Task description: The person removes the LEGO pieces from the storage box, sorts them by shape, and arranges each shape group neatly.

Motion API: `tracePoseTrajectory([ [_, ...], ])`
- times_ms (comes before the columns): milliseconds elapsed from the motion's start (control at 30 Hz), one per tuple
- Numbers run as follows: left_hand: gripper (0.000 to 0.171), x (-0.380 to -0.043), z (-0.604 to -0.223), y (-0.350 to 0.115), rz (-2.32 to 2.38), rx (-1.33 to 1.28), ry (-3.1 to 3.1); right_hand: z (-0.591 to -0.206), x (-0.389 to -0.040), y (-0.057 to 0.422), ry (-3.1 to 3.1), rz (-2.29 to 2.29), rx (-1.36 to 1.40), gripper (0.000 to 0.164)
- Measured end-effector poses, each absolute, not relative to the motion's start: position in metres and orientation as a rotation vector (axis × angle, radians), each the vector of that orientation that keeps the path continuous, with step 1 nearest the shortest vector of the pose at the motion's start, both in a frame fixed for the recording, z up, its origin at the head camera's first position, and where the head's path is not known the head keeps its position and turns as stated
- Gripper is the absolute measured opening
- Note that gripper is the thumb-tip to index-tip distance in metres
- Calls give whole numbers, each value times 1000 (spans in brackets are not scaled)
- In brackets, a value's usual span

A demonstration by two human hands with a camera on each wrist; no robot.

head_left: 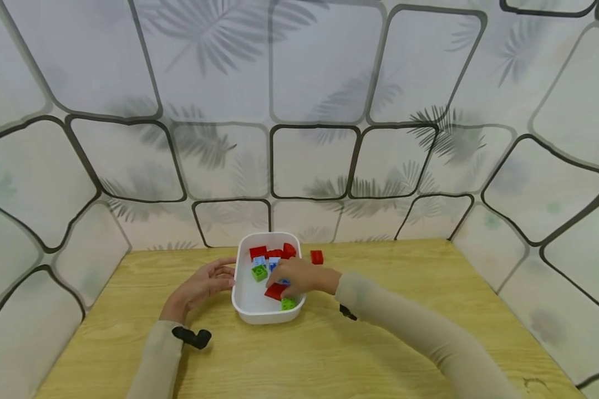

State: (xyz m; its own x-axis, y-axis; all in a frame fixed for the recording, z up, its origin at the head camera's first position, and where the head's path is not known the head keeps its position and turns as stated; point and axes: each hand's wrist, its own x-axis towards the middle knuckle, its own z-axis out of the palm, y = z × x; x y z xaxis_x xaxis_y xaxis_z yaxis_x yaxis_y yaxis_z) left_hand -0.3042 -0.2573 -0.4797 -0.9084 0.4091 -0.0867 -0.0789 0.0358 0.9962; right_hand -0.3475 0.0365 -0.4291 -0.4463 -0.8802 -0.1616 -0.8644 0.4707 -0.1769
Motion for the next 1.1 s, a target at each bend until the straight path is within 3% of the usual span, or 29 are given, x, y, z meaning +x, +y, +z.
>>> tracePoseTrajectory([
  [1100,71,-302,-480,-259,1964,382,1920,-439,-346,20,2545,-1,-1568,43],
])
